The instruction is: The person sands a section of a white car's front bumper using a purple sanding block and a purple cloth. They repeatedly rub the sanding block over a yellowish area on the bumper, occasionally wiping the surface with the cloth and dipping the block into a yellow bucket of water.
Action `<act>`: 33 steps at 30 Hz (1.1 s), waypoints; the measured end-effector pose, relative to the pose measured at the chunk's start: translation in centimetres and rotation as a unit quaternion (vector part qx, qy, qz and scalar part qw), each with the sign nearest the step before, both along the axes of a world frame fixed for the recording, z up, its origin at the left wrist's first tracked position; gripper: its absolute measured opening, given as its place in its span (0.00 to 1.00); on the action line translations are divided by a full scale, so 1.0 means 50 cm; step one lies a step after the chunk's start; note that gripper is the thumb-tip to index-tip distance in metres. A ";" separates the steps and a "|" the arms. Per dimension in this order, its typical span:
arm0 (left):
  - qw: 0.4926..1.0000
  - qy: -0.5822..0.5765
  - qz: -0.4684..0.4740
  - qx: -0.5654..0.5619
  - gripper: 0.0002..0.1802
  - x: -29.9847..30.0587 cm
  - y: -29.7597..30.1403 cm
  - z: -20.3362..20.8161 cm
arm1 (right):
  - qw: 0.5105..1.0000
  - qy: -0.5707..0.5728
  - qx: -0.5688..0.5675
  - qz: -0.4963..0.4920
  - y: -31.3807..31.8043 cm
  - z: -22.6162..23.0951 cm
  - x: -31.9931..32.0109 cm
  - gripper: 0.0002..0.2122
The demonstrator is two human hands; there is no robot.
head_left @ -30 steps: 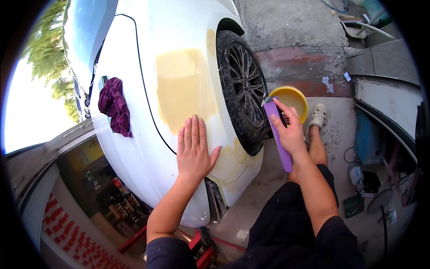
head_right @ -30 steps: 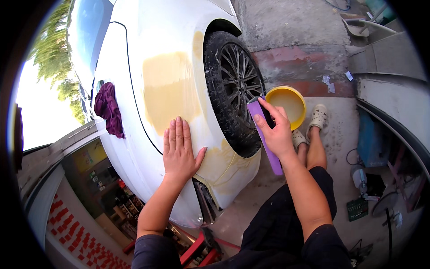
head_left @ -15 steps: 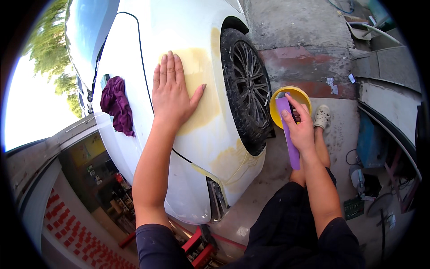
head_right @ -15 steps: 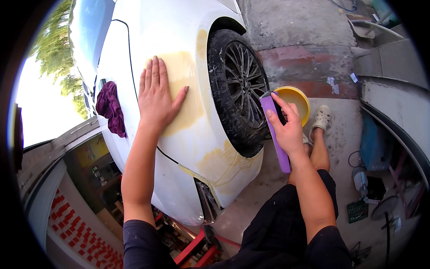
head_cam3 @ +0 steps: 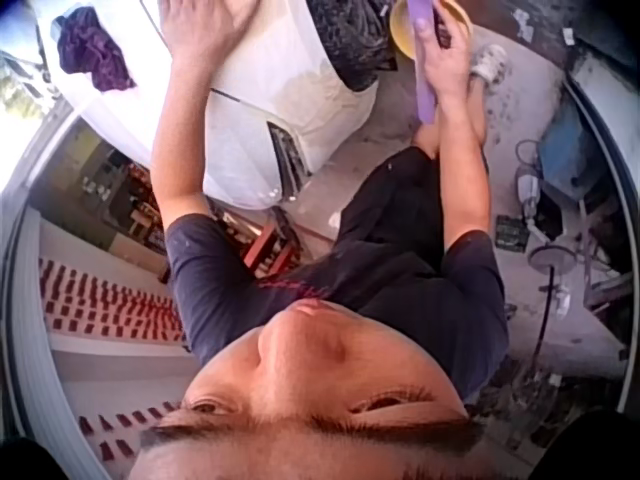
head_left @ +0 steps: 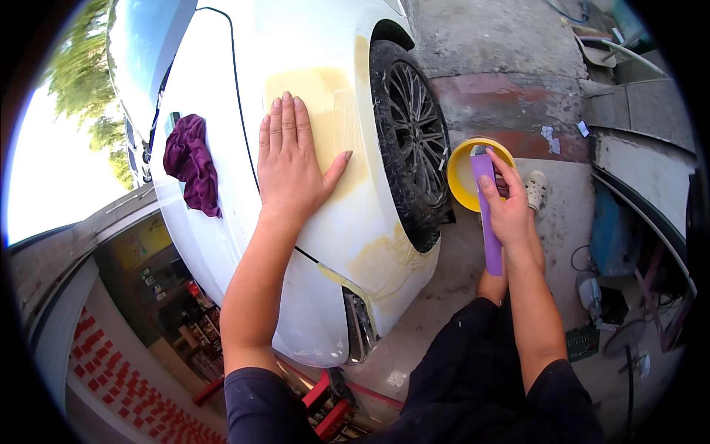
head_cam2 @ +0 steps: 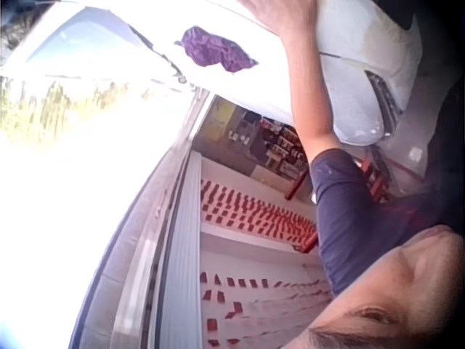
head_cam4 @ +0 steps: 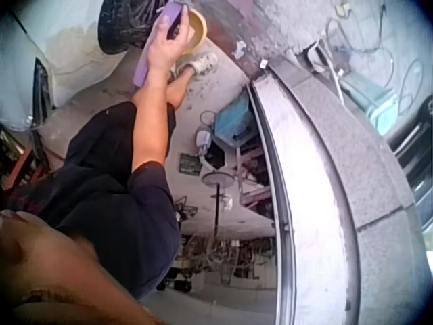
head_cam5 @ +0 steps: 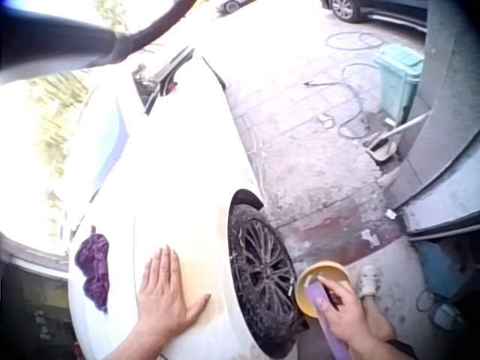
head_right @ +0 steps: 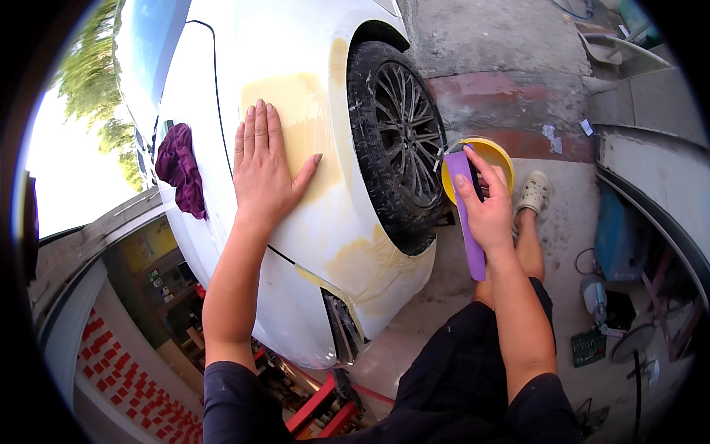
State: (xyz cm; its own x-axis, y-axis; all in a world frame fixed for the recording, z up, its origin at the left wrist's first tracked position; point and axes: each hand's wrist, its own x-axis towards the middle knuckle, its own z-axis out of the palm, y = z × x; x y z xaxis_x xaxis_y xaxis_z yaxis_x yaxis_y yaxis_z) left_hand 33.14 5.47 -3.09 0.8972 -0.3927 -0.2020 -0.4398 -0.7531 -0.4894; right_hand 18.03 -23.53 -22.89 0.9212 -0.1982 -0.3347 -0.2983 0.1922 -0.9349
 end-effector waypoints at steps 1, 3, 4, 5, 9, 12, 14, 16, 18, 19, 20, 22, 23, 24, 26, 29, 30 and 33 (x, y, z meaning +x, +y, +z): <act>1.000 0.003 0.007 -0.005 0.59 -0.025 0.003 0.001 | 1.000 -0.001 0.004 0.001 0.005 0.003 0.002 0.24; 1.000 0.010 0.025 -0.013 0.59 -0.075 0.010 0.005 | 1.000 -0.001 0.013 0.007 0.018 0.018 0.005 0.24; 0.999 0.015 0.030 -0.023 0.59 -0.094 0.013 0.005 | 1.000 -0.007 0.011 0.015 0.025 0.016 0.003 0.24; 0.999 0.020 0.036 -0.024 0.59 -0.112 0.013 0.010 | 1.000 -0.014 0.010 0.023 0.035 0.012 0.002 0.24; 0.997 0.042 0.060 -0.024 0.60 -0.183 0.021 0.019 | 0.997 -0.021 -0.013 0.069 0.054 0.012 0.001 0.25; 0.996 0.055 0.068 -0.023 0.60 -0.224 0.024 0.026 | 0.998 -0.016 0.006 0.068 0.066 0.014 0.000 0.25; 0.995 0.065 0.076 -0.021 0.60 -0.249 0.029 0.027 | 0.997 -0.009 0.013 0.070 0.068 0.015 -0.002 0.24; 0.994 0.072 0.080 -0.018 0.59 -0.270 0.035 0.027 | 0.997 0.002 0.016 0.071 0.066 0.012 -0.006 0.24; 0.994 0.076 0.078 -0.013 0.59 -0.281 0.036 0.030 | 0.998 -0.002 0.001 0.070 0.063 0.008 -0.008 0.24; 0.994 0.072 0.077 -0.011 0.58 -0.283 0.037 0.029 | 0.998 -0.003 -0.007 0.068 0.060 0.006 -0.008 0.24; 0.995 0.068 0.076 -0.008 0.58 -0.283 0.037 0.028 | 0.998 -0.003 -0.010 0.068 0.055 0.005 -0.007 0.24; 0.995 0.061 0.076 -0.003 0.58 -0.279 0.032 0.031 | 0.998 0.000 -0.015 0.067 0.043 0.001 -0.005 0.24; 0.995 0.058 0.077 -0.002 0.58 -0.276 0.030 0.033 | 0.998 -0.002 -0.015 0.063 0.037 0.002 -0.001 0.24; 0.995 0.056 0.078 -0.002 0.58 -0.268 0.028 0.034 | 0.998 -0.003 -0.015 0.058 0.031 0.002 0.003 0.24; 0.997 0.044 0.069 -0.004 0.58 -0.217 0.024 0.029 | 0.999 0.002 -0.006 0.046 0.022 0.005 0.010 0.24; 0.997 0.021 0.076 0.016 0.55 -0.114 0.019 0.048 | 0.999 -0.001 0.006 0.036 0.032 0.021 0.031 0.24; 0.996 0.002 0.083 0.037 0.53 -0.082 0.016 0.067 | 0.999 -0.009 -0.009 0.036 0.040 0.029 0.038 0.24; 0.979 -0.186 0.074 -0.044 0.47 0.002 0.115 0.138 | 0.995 -0.061 -0.063 0.049 0.080 0.089 0.079 0.24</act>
State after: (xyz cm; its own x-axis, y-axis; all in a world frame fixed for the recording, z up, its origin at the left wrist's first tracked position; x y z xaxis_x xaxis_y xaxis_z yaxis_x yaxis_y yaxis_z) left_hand 33.24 11.23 3.78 0.9505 -0.2541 0.1790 -0.1260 -0.8413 -0.5257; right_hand 21.97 -19.55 -18.45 0.9703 -0.1397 -0.1975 -0.1929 0.0462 -0.9801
